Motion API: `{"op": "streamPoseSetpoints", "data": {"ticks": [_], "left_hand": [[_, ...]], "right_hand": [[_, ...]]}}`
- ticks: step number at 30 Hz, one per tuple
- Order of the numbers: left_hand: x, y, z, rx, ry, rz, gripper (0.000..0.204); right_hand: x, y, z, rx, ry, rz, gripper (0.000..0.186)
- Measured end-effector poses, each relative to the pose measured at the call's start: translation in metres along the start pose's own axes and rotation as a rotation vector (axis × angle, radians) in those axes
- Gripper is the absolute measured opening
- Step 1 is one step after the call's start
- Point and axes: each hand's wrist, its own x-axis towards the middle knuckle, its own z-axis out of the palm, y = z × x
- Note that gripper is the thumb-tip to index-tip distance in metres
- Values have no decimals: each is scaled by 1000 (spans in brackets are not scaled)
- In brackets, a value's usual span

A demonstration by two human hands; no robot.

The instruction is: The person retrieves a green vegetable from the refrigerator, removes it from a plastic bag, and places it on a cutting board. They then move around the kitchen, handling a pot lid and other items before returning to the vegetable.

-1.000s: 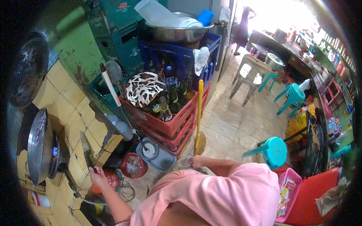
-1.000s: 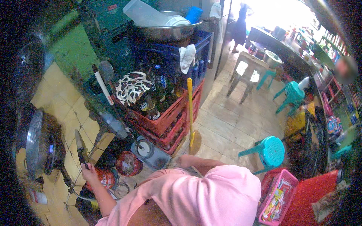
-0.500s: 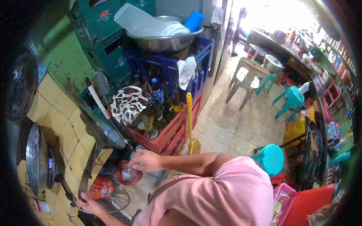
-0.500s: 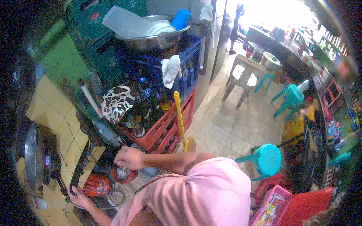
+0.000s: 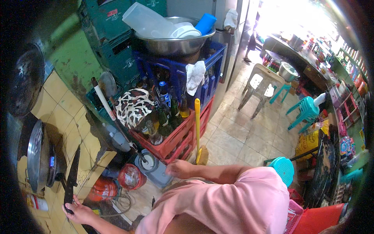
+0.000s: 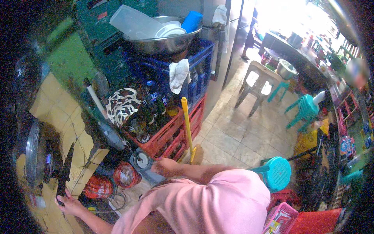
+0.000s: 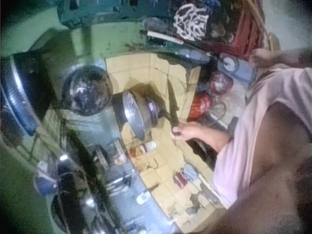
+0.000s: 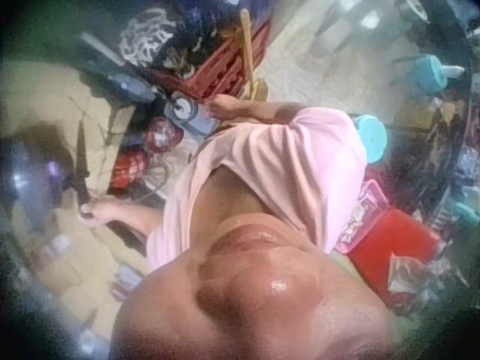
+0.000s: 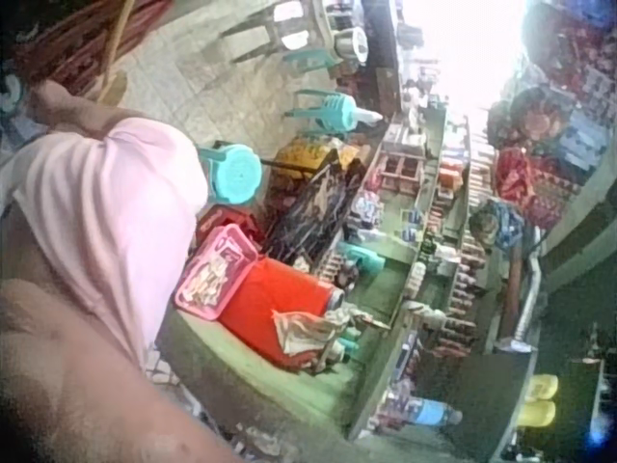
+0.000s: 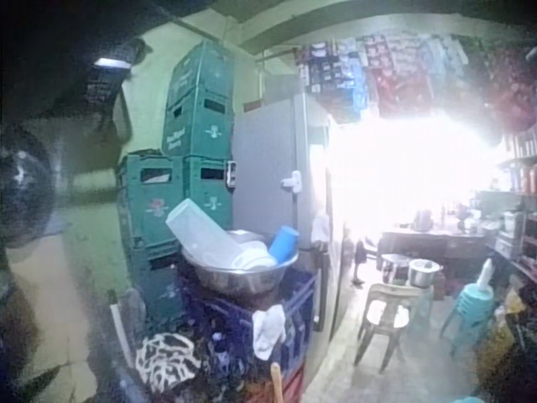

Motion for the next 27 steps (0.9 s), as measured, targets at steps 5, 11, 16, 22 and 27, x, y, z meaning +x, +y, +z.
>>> {"op": "streamPoseSetpoints", "data": {"ticks": [5,11,16,22,27], "left_hand": [[9,29,-8,44,21,-14,37],[14,76,-61,418,159,247,39],[5,106,-87,393,436,429,28],[3,161,-180,272,670,697,39],[15,195,-237,301,663,787,41]], "right_hand": [[6,-16,-9,210,26,115,18],[30,-5,25,162,-136,4,20],[72,-24,49,409,-309,342,23],[128,-63,122,391,-309,125,14],[166,-120,211,560,-478,0,13]]}}
